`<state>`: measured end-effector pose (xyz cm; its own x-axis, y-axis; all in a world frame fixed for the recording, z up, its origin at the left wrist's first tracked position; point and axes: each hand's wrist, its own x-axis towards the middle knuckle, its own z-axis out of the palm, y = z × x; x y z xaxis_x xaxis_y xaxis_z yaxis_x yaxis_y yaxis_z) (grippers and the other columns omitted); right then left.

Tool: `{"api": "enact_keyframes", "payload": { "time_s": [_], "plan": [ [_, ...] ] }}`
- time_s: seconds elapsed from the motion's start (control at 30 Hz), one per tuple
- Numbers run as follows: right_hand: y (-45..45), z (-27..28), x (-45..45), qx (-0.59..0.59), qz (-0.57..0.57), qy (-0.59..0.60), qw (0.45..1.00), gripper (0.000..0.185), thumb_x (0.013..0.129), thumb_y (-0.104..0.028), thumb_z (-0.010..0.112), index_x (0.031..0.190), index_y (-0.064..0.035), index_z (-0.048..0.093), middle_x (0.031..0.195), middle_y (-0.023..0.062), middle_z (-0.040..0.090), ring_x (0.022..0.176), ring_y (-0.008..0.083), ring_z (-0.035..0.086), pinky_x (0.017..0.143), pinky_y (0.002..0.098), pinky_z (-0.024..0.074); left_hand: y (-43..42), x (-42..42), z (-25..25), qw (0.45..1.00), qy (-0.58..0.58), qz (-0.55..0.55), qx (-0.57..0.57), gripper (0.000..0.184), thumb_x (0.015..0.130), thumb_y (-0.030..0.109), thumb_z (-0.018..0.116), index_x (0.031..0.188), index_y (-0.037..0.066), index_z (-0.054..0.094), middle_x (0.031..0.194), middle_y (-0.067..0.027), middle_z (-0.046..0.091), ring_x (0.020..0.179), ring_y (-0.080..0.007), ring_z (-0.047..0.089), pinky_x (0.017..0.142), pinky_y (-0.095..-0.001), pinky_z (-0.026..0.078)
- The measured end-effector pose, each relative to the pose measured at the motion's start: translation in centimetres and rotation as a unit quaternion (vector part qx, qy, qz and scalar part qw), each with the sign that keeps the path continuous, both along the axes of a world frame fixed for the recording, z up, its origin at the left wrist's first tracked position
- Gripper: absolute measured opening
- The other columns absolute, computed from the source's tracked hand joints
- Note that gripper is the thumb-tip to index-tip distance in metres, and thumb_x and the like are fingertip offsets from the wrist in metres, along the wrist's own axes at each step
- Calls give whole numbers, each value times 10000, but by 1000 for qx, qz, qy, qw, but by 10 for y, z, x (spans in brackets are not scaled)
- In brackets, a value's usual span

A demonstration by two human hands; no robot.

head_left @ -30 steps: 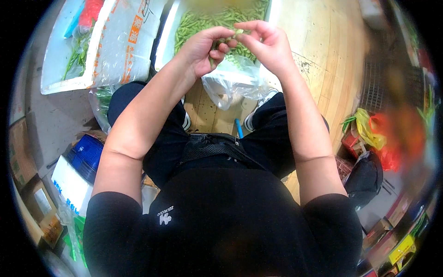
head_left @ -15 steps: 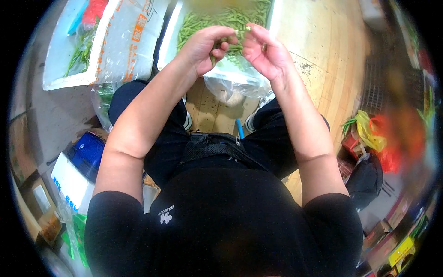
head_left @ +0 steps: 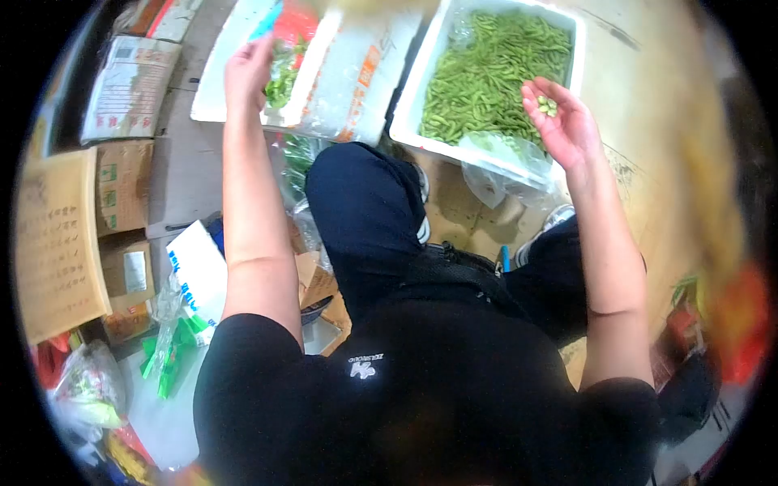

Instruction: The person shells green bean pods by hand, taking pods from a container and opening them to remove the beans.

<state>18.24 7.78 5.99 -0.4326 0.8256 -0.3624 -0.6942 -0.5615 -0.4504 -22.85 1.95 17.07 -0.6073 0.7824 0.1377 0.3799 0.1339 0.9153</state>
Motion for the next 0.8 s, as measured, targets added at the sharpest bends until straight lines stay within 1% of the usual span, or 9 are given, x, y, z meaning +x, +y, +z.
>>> {"api": "enact_keyframes", "payload": {
  "time_s": [0.1,0.13,0.23,0.3,0.37,0.5,0.6,0.7,0.8],
  "plan": [
    [0,0,1,17,24,-6,1000,298,863,-71,426,1121,78,433,1024,184,524,960,273,544,827,347,489,-8,-13,-10,983,154,-2,-103,593,752,389,655,1153,-26,518,673,-25,551,632,-66,484,524,-211,375],
    [0,-5,3,25,35,-5,999,305,862,-69,428,1133,72,427,1022,184,527,952,267,548,824,342,490,-7,-14,-12,990,130,13,-61,507,799,334,615,1155,-11,509,703,-26,534,597,-73,461,480,-194,356],
    [-3,0,3,32,42,-31,998,350,829,-18,419,1170,62,407,1053,188,512,935,244,542,803,326,496,-2,29,4,951,-291,-74,75,354,863,205,523,1131,-25,493,732,-16,496,563,-63,388,421,-174,293],
    [-7,2,4,30,38,-49,998,371,808,6,407,1175,62,405,1073,191,500,927,240,535,797,326,495,7,63,-1,792,-551,-261,26,348,860,100,467,1184,-23,437,809,-51,496,595,-88,408,422,-155,301],
    [-8,4,3,23,38,-50,998,396,773,22,398,1166,68,415,1081,184,489,893,231,523,785,321,491,15,107,-14,675,-662,-323,-42,368,836,56,446,1195,-16,411,866,-86,498,661,-112,439,427,-162,311],
    [-8,12,5,16,25,-73,997,314,804,-32,440,1105,46,483,910,106,508,784,170,522,703,280,481,32,170,-55,648,-677,-330,-116,366,813,-8,417,1178,11,405,969,-124,503,720,-151,477,435,-167,347],
    [-5,6,10,32,58,-55,996,249,839,-127,513,1050,3,538,682,-16,490,554,61,429,470,172,353,41,199,-74,710,-626,-287,-148,395,806,-30,451,1191,37,396,1011,-110,521,729,-129,518,430,-144,356],
    [-3,7,13,83,102,-69,989,250,839,-123,528,1054,4,535,607,-49,450,462,43,350,393,162,292,45,213,-89,738,-582,-285,-190,421,813,2,502,1211,63,380,1085,-92,542,762,-95,563,421,-125,345],
    [-7,21,2,182,60,-271,943,245,821,-131,576,1032,-7,581,616,-68,480,488,13,381,404,157,290,46,226,-88,744,-533,-358,-186,399,816,57,557,1187,57,413,1054,-67,559,769,-77,559,411,-122,317]
  ]
}}
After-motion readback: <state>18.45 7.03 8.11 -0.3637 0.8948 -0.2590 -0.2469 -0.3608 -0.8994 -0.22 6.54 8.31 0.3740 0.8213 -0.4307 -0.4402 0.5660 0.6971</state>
